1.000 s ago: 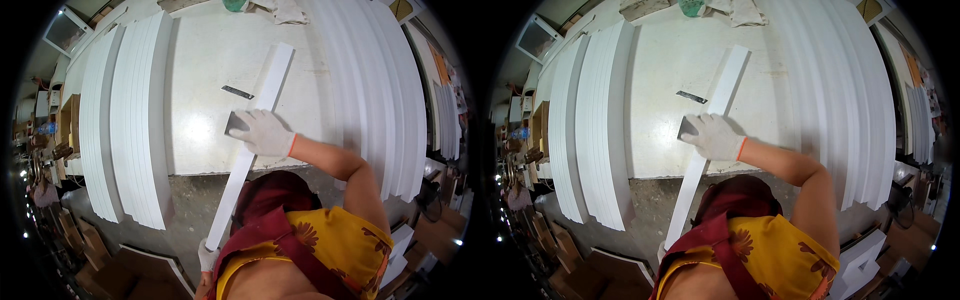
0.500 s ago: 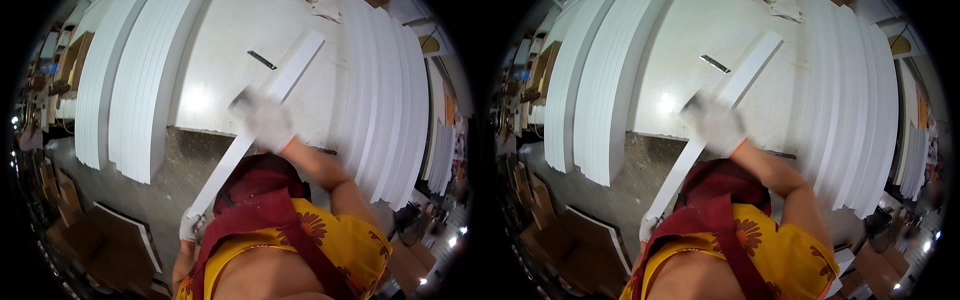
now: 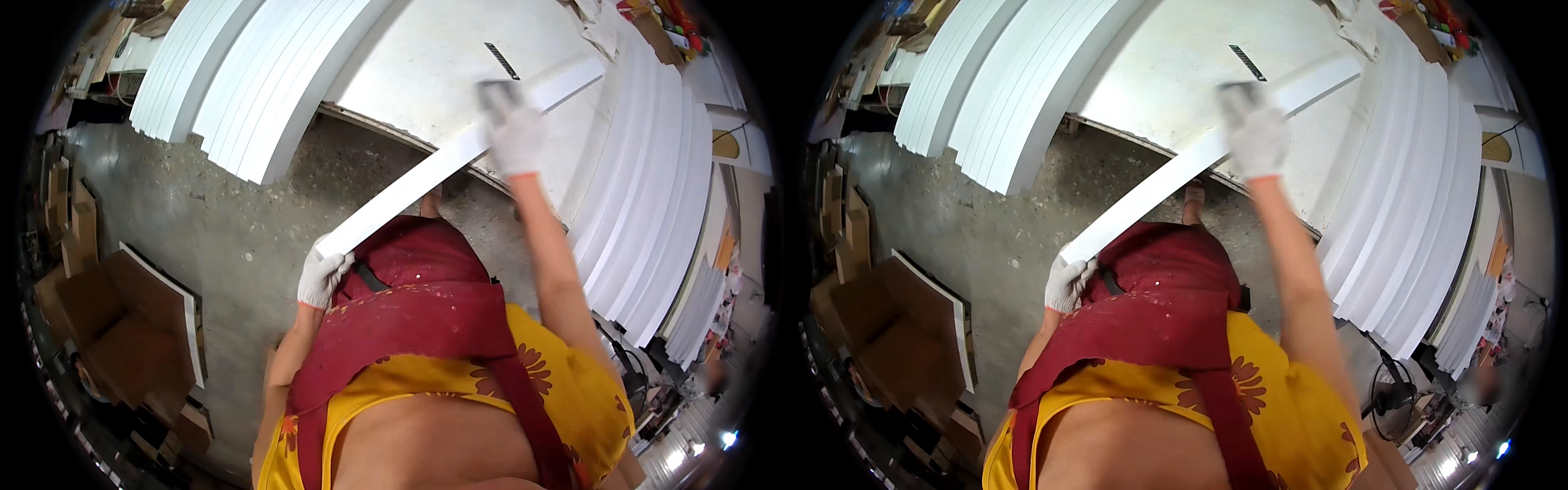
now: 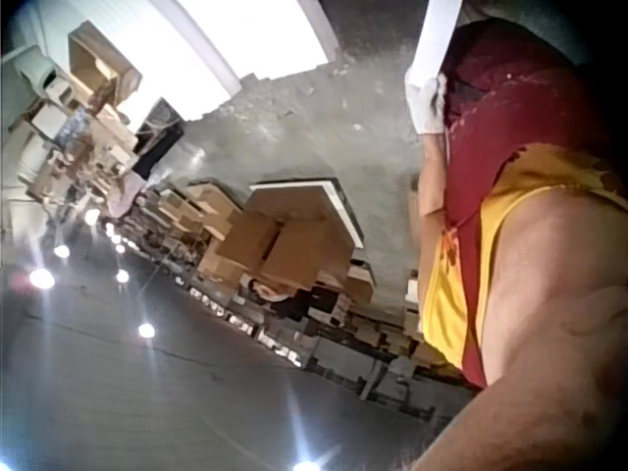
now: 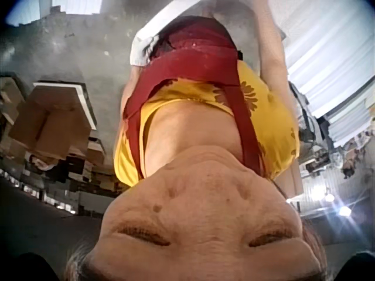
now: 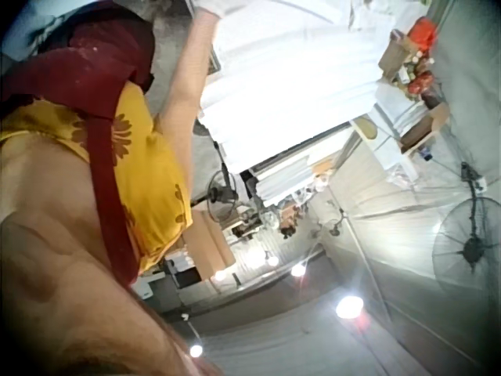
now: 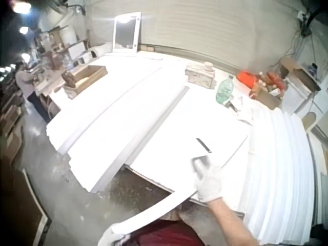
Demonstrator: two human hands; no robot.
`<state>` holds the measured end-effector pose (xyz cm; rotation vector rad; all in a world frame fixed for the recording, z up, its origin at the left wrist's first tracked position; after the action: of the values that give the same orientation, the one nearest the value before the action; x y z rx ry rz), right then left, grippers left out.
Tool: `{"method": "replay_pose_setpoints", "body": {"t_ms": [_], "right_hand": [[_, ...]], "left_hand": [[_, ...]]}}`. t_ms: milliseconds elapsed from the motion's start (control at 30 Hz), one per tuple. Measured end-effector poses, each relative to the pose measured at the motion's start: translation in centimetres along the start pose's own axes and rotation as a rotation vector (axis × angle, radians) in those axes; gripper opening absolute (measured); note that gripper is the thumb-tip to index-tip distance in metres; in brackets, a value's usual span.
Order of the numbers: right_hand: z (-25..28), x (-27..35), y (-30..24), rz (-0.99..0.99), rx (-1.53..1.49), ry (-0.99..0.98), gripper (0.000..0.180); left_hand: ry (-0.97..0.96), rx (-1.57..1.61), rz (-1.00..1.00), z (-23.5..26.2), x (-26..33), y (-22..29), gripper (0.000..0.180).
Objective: The person picks up a jar and a plastic bag, puts on white gloves, and uses a sanding block to sand the surfaces and edges of a long white trim piece on a worktable.
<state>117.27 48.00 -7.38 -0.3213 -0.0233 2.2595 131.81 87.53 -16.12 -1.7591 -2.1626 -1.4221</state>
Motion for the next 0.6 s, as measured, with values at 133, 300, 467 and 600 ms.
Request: {"method": "replay_pose_setpoints", "body": {"t_ms": [133, 300, 467, 600], "right_hand": [[-0.9, 10.8, -20.2, 0.425, -0.404, -0.322, 0.021], [2.3, 9.2, -17.0, 0.558, -0.486, -0.015, 0.023], [0.1, 4.6, 0.2, 0.045, -0.013, 0.247, 0.044], [2.0, 8.1, -17.4, 0.484, -0.302, -0.049, 0.029]], "left_hand": [[0.017, 0.053, -0.020, -0.9, -0.3, 0.0, 0.052], [-0.071, 0.211, -0.054, 0.1, 0.8, -0.9, 0.069], [-0.161, 0.642, 0.012, 0.4, 0.5, -2.0, 0.060], [-0.091, 0.707, 0.003, 0.8, -0.3, -3.0, 0.043]]}}
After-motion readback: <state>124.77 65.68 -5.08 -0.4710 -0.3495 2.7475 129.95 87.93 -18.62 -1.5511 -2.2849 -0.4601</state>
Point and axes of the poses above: each hand's wrist, its own x-axis away from the middle knuckle, its own z-axis out of the back of the hand, y = z × x, the point moved 5 cm from there along -x, towards the middle knuckle, and after that the axes turned 3 degrees about y, right-handed, at the moved point
